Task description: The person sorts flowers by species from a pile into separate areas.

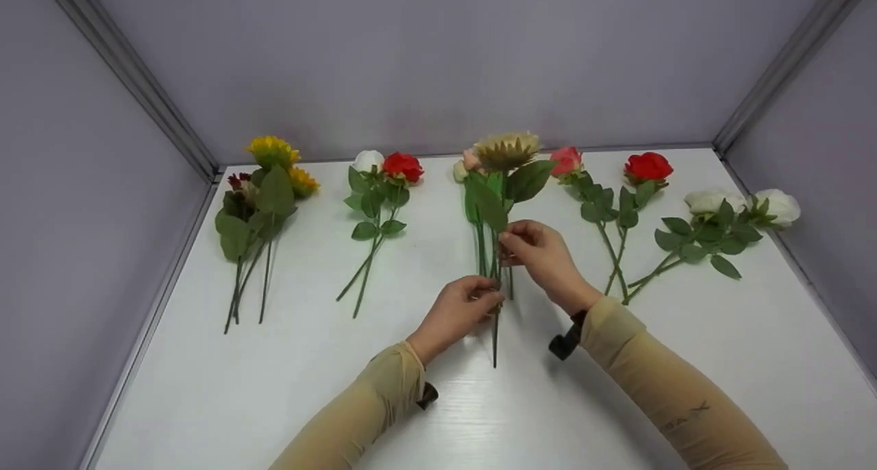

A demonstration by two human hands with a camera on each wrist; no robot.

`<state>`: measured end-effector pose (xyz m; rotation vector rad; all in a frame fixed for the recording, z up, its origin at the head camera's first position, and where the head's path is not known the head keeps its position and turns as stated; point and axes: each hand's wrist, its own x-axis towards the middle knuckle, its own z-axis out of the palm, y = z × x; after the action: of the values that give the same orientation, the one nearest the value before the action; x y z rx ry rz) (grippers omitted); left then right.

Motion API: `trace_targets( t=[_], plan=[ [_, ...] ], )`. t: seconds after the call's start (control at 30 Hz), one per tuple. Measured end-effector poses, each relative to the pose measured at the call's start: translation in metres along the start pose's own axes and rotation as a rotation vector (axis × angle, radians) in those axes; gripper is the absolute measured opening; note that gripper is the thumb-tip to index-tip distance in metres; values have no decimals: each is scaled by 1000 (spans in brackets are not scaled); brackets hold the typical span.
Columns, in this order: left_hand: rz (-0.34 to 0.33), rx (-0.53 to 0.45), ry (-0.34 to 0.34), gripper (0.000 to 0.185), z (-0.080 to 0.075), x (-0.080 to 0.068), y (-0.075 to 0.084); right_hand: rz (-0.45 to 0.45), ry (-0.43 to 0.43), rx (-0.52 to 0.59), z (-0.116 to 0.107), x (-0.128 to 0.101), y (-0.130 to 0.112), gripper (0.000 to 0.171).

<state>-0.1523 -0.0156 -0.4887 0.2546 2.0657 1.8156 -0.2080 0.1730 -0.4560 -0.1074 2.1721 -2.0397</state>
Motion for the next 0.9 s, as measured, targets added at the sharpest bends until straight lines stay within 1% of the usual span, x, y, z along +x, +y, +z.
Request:
trace_targets(
  t=[0.1, 0.17, 0.23, 0.47, 0.63, 0.7, 0.77, 0.83, 0.9],
  plan=[
    [-19, -81, 19, 26, -5, -5, -4, 1, -20, -2, 10, 0, 1, 28],
    [-25, -109, 30, 22, -7, -7, -5, 0, -28, 1, 14, 0, 0, 29],
    [-27, -124, 38, 22, -9, -8, -6, 3, -31, 15, 17, -1, -1, 30],
    [-28, -133, 65, 27, -11, -11, -6, 15, -45, 84, 23, 1, 0, 31],
    [4, -129, 105, 27, -17, -14, -6, 11, -56, 119, 30, 1, 0, 29],
    [15, -116, 126, 27, -23, -15, -6, -2, -70, 125, 34, 2, 0, 29],
    [17, -90, 150, 28, -33, -18, -5, -15, -84, 121, 39, 3, 0, 28],
    [10, -67, 182, 26, -47, -22, -4, -32, -101, 85, 45, 3, 0, 28],
    [13, -49, 230, 23, -65, -28, -3, -59, -122, 18, 51, 3, 1, 26]
  ],
)
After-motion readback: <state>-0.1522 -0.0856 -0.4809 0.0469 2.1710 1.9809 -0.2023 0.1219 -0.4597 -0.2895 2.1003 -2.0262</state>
